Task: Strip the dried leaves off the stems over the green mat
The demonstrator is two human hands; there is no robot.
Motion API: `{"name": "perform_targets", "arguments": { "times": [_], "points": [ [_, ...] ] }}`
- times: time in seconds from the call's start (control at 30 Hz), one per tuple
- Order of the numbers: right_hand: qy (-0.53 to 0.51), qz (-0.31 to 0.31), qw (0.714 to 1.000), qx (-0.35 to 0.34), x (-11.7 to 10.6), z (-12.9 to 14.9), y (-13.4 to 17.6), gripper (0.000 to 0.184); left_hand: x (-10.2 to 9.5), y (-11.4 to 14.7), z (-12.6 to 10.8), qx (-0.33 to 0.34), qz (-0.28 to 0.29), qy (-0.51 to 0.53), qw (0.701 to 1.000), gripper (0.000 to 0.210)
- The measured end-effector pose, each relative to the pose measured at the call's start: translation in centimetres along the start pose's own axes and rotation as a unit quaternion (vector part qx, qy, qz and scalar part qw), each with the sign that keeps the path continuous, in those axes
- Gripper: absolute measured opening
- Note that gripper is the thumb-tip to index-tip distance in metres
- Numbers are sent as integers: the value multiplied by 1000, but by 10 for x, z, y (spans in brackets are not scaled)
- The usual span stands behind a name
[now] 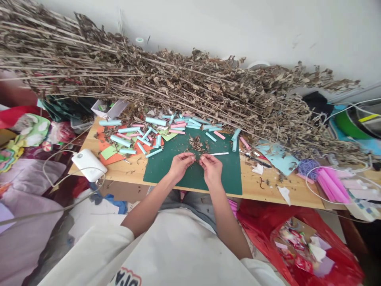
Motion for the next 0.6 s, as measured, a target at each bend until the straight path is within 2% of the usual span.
{"name": "perform_targets", "arguments": {
  "times": [0.07,0.13,0.27,0.37,0.6],
  "points": [
    [48,-4,998,-26,-4,0,-3,23,-4,-1,-2,-2,-1,-8,1000,36],
    [133,20,989,-66,-6,3,-3,21,-8,-2,-6,13,-7,-29,999,38],
    [298,94,936,-159,-2,14,0,18,-12,-5,-10,53,-22,-63,996,36],
    [336,110,912,-206,-1,24,4,23,-12,-6,-10,60,-8,-88,994,36],
    [202,148,957,-144,4,29,5,28,-6,-5,-5,21,21,-74,997,37]
  ]
}}
Point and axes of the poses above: each hand's wrist, its own y-axis away from the middle knuckle, its own x-axis out of the palm, z = x × y, the point moved 5 cm from there along -y, towards the middle knuckle, and after that the axes turned 8 degrees about -x, right-handed, at the moved point
